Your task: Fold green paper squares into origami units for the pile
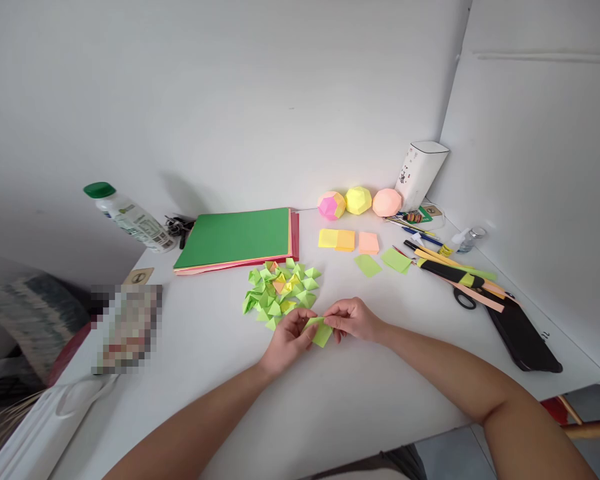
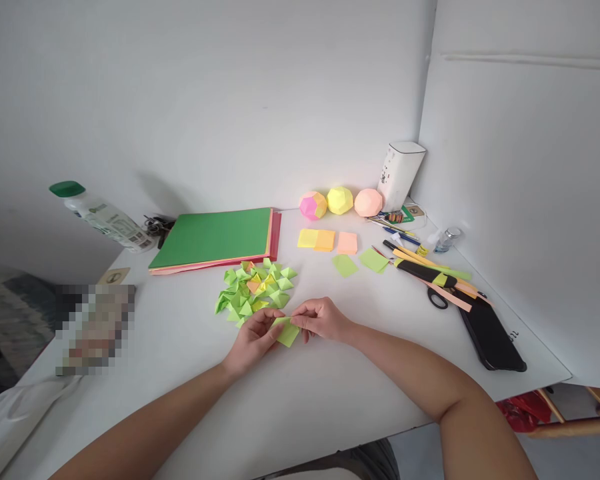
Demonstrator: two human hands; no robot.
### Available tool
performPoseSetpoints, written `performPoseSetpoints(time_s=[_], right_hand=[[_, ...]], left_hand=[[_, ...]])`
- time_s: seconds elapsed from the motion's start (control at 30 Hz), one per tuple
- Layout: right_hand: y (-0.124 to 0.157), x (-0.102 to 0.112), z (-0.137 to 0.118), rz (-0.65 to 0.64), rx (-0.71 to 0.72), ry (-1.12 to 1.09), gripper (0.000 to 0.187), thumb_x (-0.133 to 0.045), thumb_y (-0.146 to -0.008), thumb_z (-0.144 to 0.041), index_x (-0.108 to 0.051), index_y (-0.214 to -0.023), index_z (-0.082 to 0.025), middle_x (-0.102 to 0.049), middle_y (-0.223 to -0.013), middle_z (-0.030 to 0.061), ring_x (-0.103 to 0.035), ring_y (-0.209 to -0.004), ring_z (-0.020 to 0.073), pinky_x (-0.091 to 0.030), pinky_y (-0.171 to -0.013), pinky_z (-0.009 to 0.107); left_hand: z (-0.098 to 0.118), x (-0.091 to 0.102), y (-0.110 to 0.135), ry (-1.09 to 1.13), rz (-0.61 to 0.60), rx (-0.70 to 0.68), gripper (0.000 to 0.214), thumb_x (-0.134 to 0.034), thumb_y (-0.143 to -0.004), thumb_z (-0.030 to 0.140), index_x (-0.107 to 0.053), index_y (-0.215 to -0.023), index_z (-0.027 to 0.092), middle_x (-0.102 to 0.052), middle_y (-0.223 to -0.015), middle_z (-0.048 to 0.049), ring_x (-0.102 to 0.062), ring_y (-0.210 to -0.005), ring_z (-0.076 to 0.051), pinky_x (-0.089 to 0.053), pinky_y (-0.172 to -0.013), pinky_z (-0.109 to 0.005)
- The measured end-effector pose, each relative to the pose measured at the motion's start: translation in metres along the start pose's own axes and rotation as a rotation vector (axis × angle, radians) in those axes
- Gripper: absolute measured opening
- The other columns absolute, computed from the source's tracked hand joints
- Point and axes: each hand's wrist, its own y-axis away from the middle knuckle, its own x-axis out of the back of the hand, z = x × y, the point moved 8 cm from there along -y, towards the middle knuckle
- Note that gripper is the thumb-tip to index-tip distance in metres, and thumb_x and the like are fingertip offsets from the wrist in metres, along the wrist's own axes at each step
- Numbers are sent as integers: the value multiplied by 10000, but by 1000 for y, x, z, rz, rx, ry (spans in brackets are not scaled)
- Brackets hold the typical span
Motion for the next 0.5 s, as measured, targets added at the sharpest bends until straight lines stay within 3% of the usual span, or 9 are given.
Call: performPoseSetpoints(time_s=[0.5], right_hand=[[0,-1,0,-11,4,56,323,-606,-765,-430,-639,-816,-112,-585,-485,-11,-592,-456,124,-392,-410,197]], left_hand=[[-3,1,-1,-31,6,59,326,-629,-722,463,-510,-720,160,-483,-545,55,-412,-421,-58,-341,-405,-185]])
